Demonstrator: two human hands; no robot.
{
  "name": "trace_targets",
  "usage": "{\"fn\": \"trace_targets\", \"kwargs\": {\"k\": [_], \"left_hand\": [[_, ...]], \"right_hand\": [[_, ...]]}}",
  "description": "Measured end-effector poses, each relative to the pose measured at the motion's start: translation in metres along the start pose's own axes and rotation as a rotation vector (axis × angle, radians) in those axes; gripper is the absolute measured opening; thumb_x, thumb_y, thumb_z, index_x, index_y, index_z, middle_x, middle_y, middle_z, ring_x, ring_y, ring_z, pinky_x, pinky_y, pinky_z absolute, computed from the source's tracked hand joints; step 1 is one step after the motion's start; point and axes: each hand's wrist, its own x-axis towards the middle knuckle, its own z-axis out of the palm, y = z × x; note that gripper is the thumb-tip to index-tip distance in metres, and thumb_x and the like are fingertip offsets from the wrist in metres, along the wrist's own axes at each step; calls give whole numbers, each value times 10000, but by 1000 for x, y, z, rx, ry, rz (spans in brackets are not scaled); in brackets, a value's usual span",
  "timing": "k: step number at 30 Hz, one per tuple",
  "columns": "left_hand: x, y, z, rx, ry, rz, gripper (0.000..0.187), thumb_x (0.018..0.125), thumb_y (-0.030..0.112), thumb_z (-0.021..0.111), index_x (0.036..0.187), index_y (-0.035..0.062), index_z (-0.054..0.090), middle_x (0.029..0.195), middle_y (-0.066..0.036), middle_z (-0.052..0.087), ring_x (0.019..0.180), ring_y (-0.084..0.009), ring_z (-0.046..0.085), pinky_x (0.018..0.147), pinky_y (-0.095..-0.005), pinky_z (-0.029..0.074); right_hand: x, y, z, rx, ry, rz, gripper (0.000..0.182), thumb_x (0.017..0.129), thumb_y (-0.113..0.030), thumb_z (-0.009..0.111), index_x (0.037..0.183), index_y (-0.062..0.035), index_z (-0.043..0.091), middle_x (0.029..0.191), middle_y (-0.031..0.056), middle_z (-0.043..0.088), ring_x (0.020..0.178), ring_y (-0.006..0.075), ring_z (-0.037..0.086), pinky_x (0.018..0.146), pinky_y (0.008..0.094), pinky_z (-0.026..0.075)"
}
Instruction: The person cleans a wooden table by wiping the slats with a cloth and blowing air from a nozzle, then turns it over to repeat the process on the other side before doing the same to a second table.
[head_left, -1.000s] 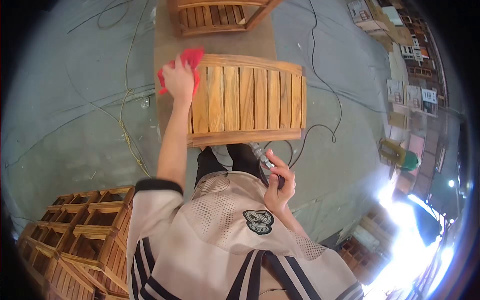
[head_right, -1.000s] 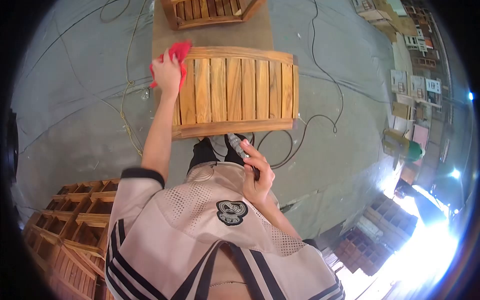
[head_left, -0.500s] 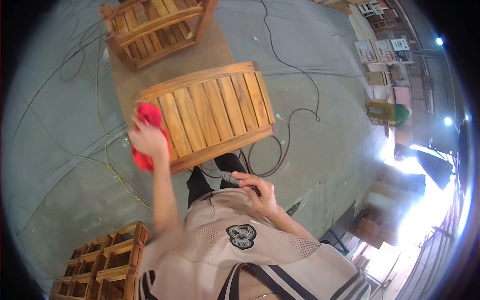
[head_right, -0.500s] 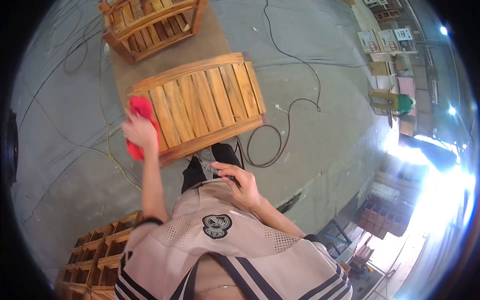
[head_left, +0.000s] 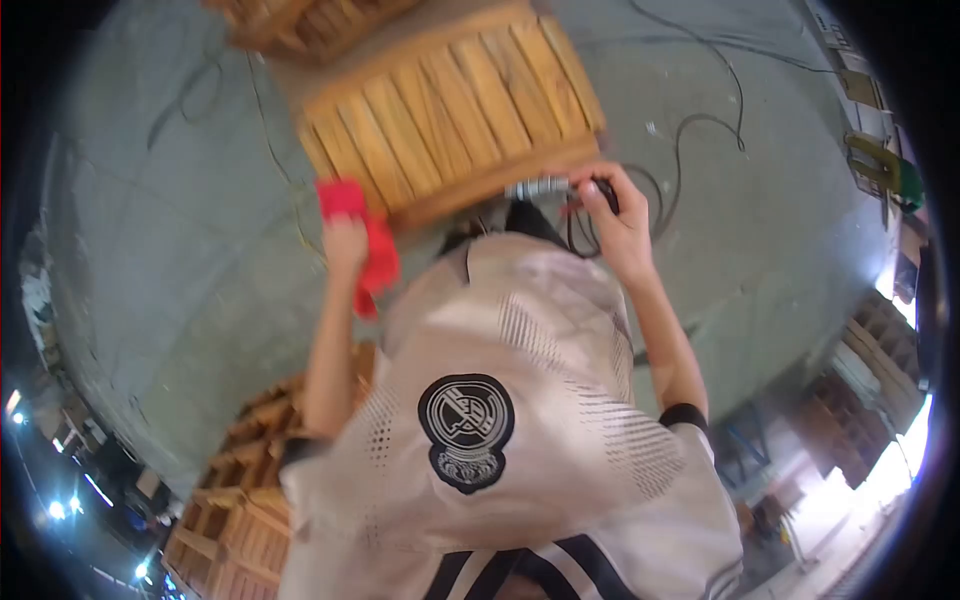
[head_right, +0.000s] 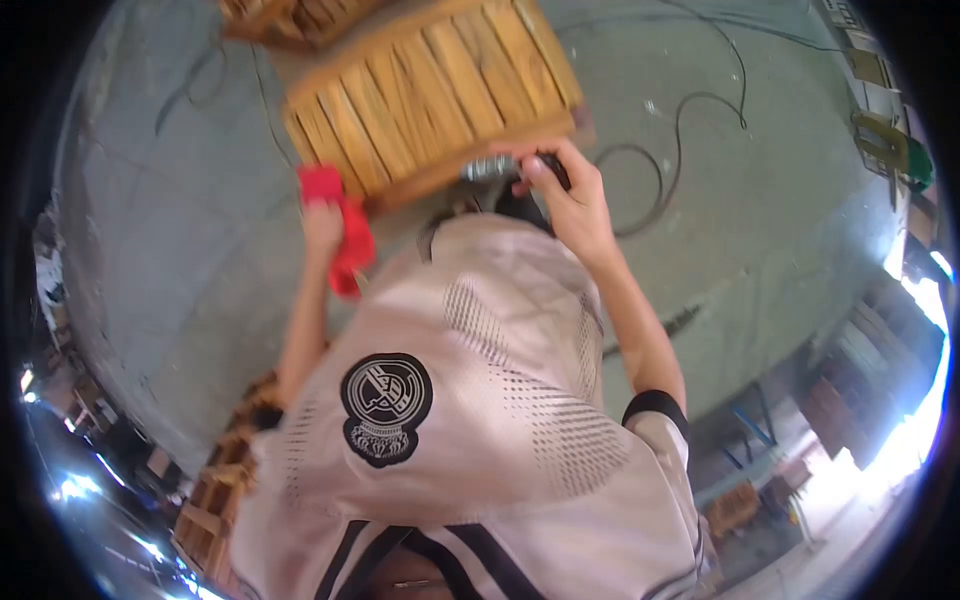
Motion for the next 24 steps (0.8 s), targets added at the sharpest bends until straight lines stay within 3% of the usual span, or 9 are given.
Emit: {"fn": "trace_targets", "kwargs": {"k": [1,2,4,12,15,16,19,20,24], "left_hand": [[-23,10,5,-312,419,247,352,927,163,492,1208,-12,611,1016,-264,649,959,-452,614,848,-506,483],[-40,6,16,-334,328,-29,390,970,192,482,1307,7,543,1103,-280,618,1025,-465,580,903,-502,450],[-58,-17,30,-439,209,-218,380,990,215,477,1277,-19,563,1089,-279,633,1025,-437,598,907,-484,452],[-1,77,-25,-984,733,-181,372,975,171,491,1266,-54,553,1195,-253,603,1089,-399,580,953,-430,438],[46,98,-4,-463,676,26,406,973,203,530,1293,-48,526,1241,-265,555,1139,-384,548,968,-420,423],[48,112,-18,-612,485,4,512,935,286,607,1334,-21,512,1367,-243,479,1295,-386,427,1062,-446,339],[40,104,-37,-186,357,444,665,882,372,658,1409,19,456,1474,-168,420,1406,-391,293,1148,-507,207],[29,102,-41,-105,311,397,737,863,423,669,1452,59,418,1525,-101,379,1450,-380,217,1168,-556,134],[43,83,-2,-102,449,-31,723,874,400,654,1463,61,407,1559,-134,322,1448,-397,219,1163,-579,134]], "right_hand": [[20,1,-21,77,-122,15,132,1011,-111,492,1040,-13,574,1125,161,691,919,150,651,733,288,553],[32,1,-36,148,-227,38,140,1018,-135,490,1043,-21,568,1131,172,686,919,158,653,733,291,554],[60,-9,-55,274,-330,151,146,1018,-168,500,1034,-37,563,1150,193,673,908,171,663,719,286,556],[79,-40,-33,753,-597,545,226,944,-251,620,979,-52,519,1082,253,670,595,191,665,518,281,572],[94,-5,-15,1021,-867,527,196,949,-219,612,1015,-65,510,1122,258,658,666,225,701,534,295,590],[104,10,-15,1130,-937,499,186,953,-208,605,1035,-70,512,1146,259,651,700,241,718,545,298,596],[101,34,-20,1421,-690,522,191,946,-173,612,1044,-61,493,1140,268,650,643,257,713,495,320,592],[95,40,-28,1356,-690,560,191,946,-170,611,1048,-59,494,1140,264,650,645,262,712,504,318,594],[89,32,-52,1236,-634,528,169,946,-157,612,1041,-60,513,1160,255,644,762,252,714,555,294,597]]}}
